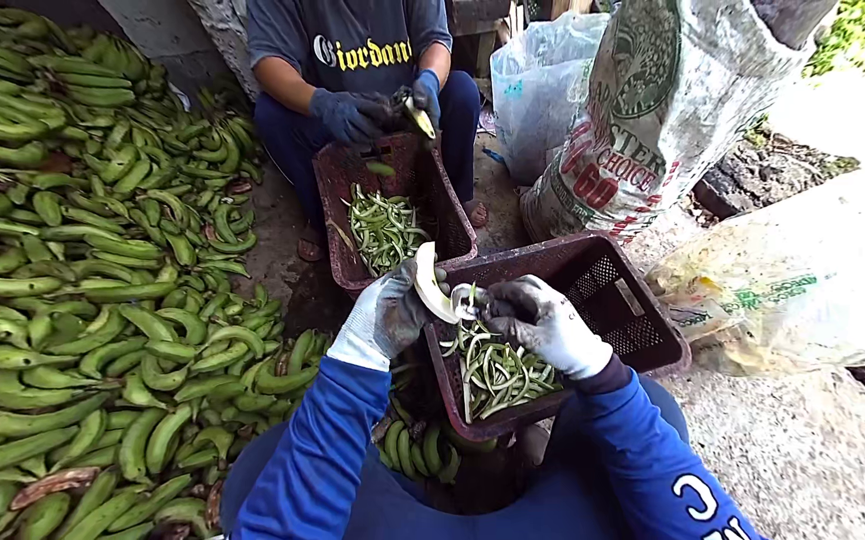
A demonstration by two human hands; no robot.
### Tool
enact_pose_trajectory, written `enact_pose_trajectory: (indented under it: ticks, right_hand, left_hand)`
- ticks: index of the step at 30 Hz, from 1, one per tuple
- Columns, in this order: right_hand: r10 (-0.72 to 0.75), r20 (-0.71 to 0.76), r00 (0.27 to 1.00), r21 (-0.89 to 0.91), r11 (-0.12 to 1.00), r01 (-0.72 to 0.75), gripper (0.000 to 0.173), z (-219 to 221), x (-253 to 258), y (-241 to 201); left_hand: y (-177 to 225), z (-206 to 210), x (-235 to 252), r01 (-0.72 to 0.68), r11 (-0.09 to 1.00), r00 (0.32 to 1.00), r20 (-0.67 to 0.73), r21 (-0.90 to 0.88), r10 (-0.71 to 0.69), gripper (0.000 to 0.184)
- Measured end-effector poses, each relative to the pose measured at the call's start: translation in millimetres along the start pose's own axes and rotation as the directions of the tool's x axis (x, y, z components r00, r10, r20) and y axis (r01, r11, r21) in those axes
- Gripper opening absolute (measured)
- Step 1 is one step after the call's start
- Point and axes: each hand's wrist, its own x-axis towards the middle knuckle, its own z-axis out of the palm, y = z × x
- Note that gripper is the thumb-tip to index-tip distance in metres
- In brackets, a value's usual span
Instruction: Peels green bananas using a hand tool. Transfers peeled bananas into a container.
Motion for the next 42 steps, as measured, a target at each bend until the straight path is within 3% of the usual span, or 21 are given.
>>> enact_pose_trajectory:
  ticks: [5,8,11,15,19,22,24,27,29,31,33,34,37,39,42]
  right_hand:
    - [-0.067,0.053,0.996,0.028,0.997,0.066,0.040,16,2,-3]
    - [0.095,-0.096,0.991,0.055,0.994,-0.090,0.039,14,7,-3]
    - [0.349,-0.255,0.902,0.051,0.936,-0.348,0.042,-2,17,7]
    - [0.336,-0.334,0.881,0.134,0.942,-0.308,0.049,-20,10,1]
    - [0.251,-0.198,0.948,0.253,0.947,-0.198,0.069,-6,-1,-21]
    - [0.161,-0.035,0.986,0.019,0.987,-0.160,0.072,19,1,-28]
    - [0.195,0.046,0.980,-0.040,0.980,-0.193,0.068,21,6,-28]
    - [0.313,0.140,0.939,0.191,0.922,-0.336,0.053,-23,12,-20]
    - [0.373,0.121,0.920,0.312,0.865,-0.392,0.038,-70,16,-13]
    - [0.431,0.009,0.902,0.361,0.840,-0.405,0.030,-124,25,-13]
    - [0.431,-0.222,0.875,0.464,0.836,-0.294,0.034,-179,48,-20]
    - [0.391,-0.343,0.854,0.552,0.819,-0.154,0.036,-207,62,-26]
    - [0.325,-0.681,0.656,0.641,0.698,0.320,0.032,-269,93,-70]
    - [0.294,-0.765,0.573,0.586,0.688,0.429,0.033,-275,89,-106]
    - [0.197,-0.745,0.637,0.542,0.735,0.407,0.031,-231,62,-125]
  left_hand:
    - [-3,13,-8,0.032,0.990,0.990,0.131,0.136,-0.050,0.036]
    - [-7,22,-12,0.024,0.980,0.974,0.218,0.199,-0.068,0.037]
    - [-10,20,-10,0.037,0.977,0.958,0.270,0.210,-0.094,0.053]
    - [-6,18,-5,0.012,0.984,0.976,0.211,0.175,-0.049,0.055]
    - [-21,12,5,-0.042,0.994,0.999,0.036,0.106,0.038,0.049]
    - [-35,33,-1,-0.062,0.978,0.995,-0.059,0.199,0.075,0.035]
    - [-42,41,-2,-0.009,0.966,0.996,-0.087,0.260,0.033,0.029]
    - [-41,39,9,0.178,0.960,0.979,-0.134,0.216,-0.151,0.043]
    - [-34,35,15,0.180,0.965,0.973,-0.180,0.189,-0.146,0.040]
    - [-25,33,17,0.153,0.972,0.972,-0.204,0.177,-0.116,0.038]
    - [-18,32,18,0.134,0.977,0.971,-0.219,0.166,-0.096,0.037]
    - [-17,31,18,0.130,0.978,0.971,-0.221,0.161,-0.092,0.037]
    - [-17,26,19,0.122,0.980,0.970,-0.229,0.158,-0.083,0.037]
    - [-12,23,21,0.109,0.981,0.966,-0.249,0.161,-0.067,0.036]
    - [4,15,21,0.039,0.985,0.975,-0.224,0.166,-0.001,0.034]
